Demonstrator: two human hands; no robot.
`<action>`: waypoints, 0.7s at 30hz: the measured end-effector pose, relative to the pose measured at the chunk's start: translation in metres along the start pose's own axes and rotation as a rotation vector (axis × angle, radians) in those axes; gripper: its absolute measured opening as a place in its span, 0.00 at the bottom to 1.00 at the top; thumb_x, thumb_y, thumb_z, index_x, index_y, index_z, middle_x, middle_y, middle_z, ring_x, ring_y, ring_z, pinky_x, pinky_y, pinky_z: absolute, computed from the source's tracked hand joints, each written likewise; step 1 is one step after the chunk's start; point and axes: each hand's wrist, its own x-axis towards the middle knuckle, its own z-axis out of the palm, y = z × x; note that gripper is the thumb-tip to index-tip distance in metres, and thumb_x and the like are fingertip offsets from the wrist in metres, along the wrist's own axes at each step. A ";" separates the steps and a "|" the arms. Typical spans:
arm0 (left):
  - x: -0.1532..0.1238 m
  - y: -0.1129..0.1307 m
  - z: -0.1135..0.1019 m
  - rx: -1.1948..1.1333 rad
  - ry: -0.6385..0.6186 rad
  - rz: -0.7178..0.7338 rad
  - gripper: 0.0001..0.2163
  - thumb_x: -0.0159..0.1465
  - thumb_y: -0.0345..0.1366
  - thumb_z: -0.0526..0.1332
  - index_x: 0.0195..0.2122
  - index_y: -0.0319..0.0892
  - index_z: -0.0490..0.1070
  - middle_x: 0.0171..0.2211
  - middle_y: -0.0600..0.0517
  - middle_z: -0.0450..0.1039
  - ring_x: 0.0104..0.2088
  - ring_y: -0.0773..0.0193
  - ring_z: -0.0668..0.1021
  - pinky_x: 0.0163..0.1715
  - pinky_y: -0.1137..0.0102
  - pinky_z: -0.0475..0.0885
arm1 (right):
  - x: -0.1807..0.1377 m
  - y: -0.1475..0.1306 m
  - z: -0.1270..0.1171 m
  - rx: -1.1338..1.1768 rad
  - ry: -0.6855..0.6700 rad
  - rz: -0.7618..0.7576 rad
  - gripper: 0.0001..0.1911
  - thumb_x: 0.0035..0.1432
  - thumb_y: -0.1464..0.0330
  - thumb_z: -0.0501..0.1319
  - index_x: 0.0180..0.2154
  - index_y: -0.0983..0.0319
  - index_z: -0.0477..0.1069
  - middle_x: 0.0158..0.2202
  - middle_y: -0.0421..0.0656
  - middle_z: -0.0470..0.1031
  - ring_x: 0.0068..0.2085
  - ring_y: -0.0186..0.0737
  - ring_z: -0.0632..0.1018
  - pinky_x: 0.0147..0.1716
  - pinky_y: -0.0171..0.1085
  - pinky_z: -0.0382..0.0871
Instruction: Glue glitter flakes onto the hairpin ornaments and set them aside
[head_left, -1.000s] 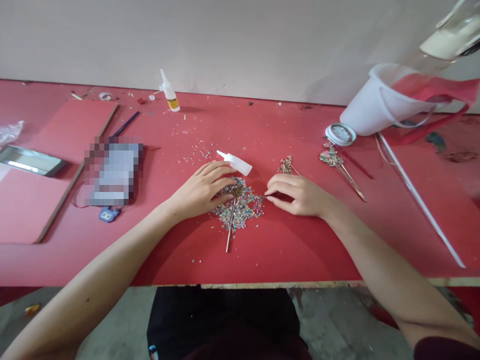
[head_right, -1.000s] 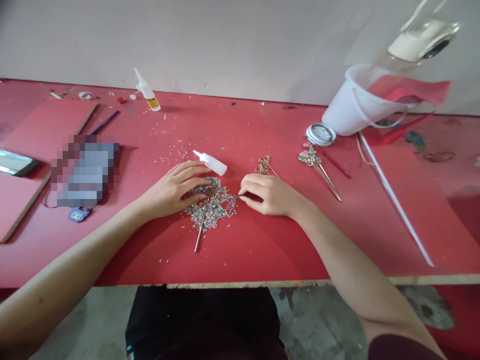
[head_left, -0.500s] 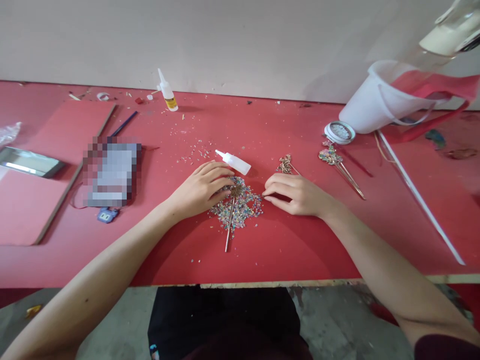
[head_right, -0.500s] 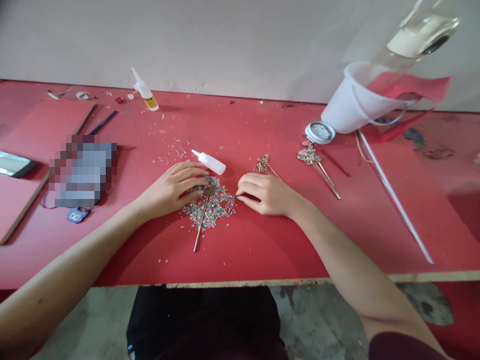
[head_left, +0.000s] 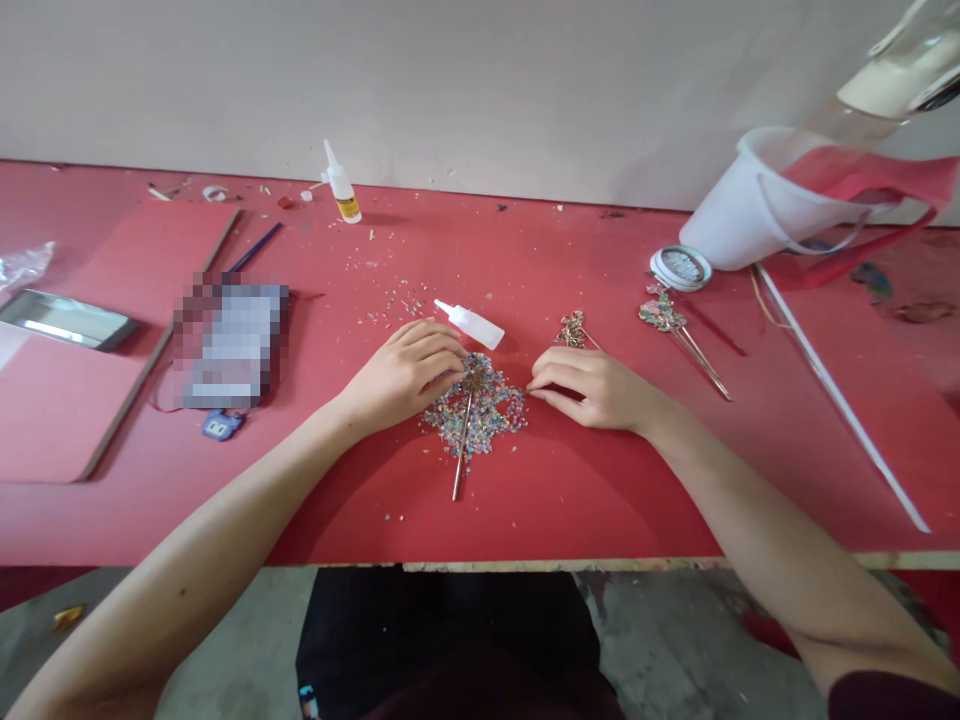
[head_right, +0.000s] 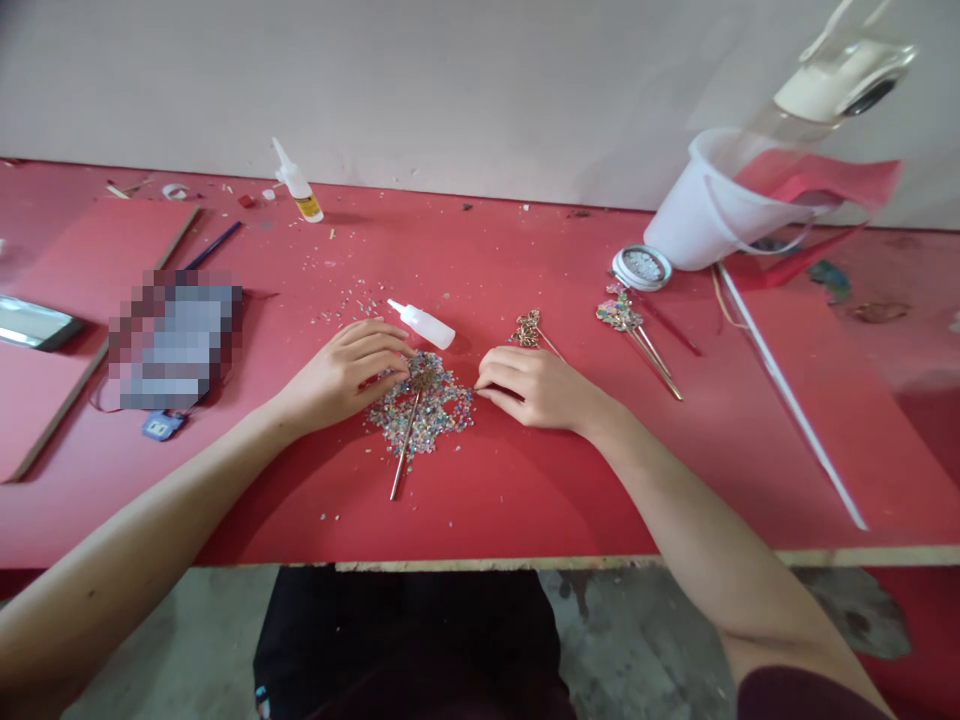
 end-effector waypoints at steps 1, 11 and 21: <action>0.000 0.000 0.000 -0.005 -0.003 -0.002 0.05 0.68 0.33 0.57 0.37 0.40 0.72 0.42 0.49 0.76 0.48 0.61 0.75 0.55 0.59 0.68 | 0.000 0.000 0.000 0.000 -0.001 0.001 0.04 0.64 0.71 0.56 0.38 0.61 0.70 0.37 0.46 0.73 0.38 0.38 0.74 0.41 0.40 0.71; 0.000 0.000 0.000 -0.028 -0.014 -0.015 0.04 0.67 0.32 0.57 0.38 0.41 0.72 0.41 0.50 0.77 0.48 0.62 0.75 0.56 0.59 0.67 | -0.001 0.001 -0.001 -0.006 0.011 0.008 0.06 0.65 0.70 0.55 0.39 0.61 0.70 0.38 0.46 0.73 0.39 0.39 0.74 0.41 0.41 0.71; 0.001 0.002 -0.001 -0.038 -0.001 -0.024 0.06 0.68 0.33 0.57 0.37 0.41 0.72 0.40 0.49 0.77 0.47 0.62 0.75 0.52 0.60 0.70 | -0.002 0.002 -0.003 -0.006 0.000 0.010 0.06 0.64 0.70 0.56 0.39 0.61 0.72 0.38 0.46 0.74 0.39 0.39 0.75 0.41 0.41 0.71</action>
